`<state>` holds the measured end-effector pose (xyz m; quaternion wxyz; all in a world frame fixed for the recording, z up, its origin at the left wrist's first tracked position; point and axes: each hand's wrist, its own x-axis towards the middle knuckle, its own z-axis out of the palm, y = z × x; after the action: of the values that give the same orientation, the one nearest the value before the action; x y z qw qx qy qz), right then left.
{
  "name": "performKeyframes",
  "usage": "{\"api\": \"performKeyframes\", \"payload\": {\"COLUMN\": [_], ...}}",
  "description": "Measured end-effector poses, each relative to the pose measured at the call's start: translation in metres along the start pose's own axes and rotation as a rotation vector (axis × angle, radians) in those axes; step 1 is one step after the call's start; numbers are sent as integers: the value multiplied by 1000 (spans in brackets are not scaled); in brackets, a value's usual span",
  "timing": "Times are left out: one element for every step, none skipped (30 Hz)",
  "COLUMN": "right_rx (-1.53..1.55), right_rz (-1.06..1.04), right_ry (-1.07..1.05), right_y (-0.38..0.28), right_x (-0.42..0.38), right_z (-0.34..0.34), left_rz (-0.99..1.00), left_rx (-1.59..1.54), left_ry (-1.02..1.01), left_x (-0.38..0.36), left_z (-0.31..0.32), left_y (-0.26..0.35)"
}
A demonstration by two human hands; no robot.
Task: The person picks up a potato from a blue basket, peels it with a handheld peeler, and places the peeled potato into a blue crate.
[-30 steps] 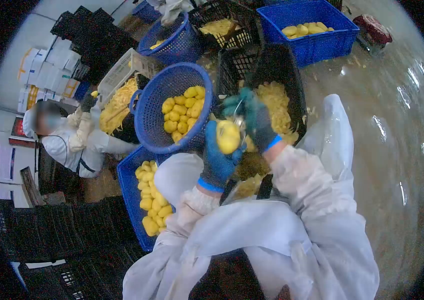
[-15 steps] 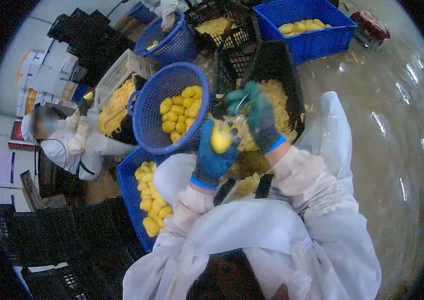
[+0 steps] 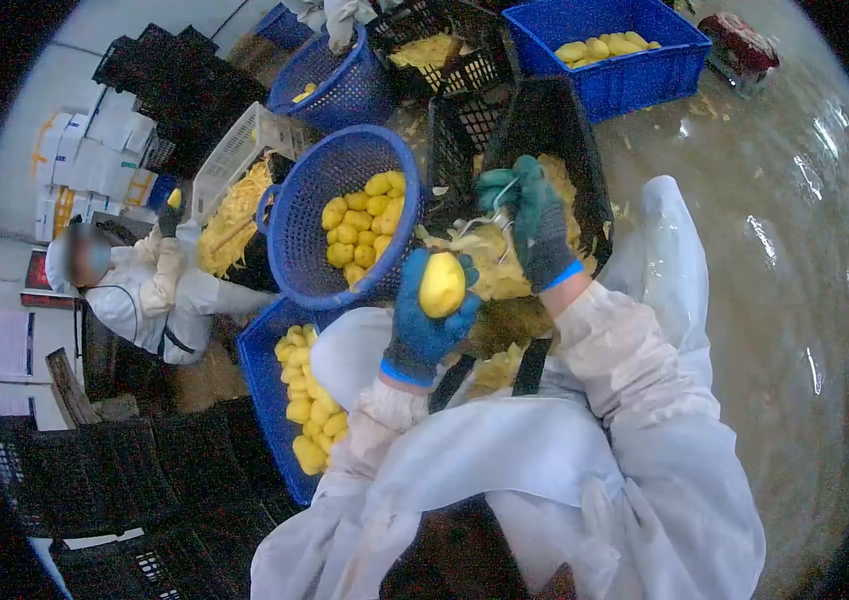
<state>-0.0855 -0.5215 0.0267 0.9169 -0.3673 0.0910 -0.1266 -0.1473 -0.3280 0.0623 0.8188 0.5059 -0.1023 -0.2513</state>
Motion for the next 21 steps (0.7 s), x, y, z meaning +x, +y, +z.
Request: {"api": "performKeyframes", "payload": {"right_rx": [-40,-81,-120,81,32,-12,-52,46,-19,-87,-154,43,40,42,44,186,145,102,63,63,101], "right_rz": [81,157,223,216,164,108,51,84,151,205,258,181,141,95,51,184,242,289,339,188,162], "right_ry": [-61,-123,-188,-101,-71,-51,-23,-145,-175,-209,-242,-129,-89,-52,-8,-140,-146,-157,-165,-67,-32], "right_y": [-2,0,-1,4,3,-2,-7,-1,4,7,8,8,4,-1,-6,-3,5,12,17,13,4], "right_x": [-11,-28,-34,-21,-12,-1,4,5,-6,-17,-23,-14,-5,7,12,9,1,-7,-12,-2,-2], "right_z": [10,25,34,29,17,2,-2,0,9,20,26,22,13,3,2,5,9,16,18,12,11], "left_rz": [73,150,230,33,-158,-173,-190,-47,-62,-83,-110,-20,19,58,96,39,17,-5,-29,0,18], "left_rx": [167,338,502,135,-231,-329,-427,-269,-148,-26,94,273,259,243,227,-107,-204,-302,-398,-236,-192], "left_ry": [-23,-33,-31,-52,-61,-73,-83,-92,-45,1,43,31,6,-20,-47,-68,-83,-97,-108,-23,35], "left_x": [2,4,6,7,7,8,10,7,8,9,11,6,5,5,5,6,8,11,13,8,9], "left_z": [4,8,13,6,-1,-3,-6,-3,-3,-3,-4,1,-1,-2,-3,-4,-2,1,4,9,11], "left_y": [3,7,10,8,6,8,9,5,1,-3,-7,-5,-5,-4,-4,-5,-7,-6,-5,-3,-2]}}
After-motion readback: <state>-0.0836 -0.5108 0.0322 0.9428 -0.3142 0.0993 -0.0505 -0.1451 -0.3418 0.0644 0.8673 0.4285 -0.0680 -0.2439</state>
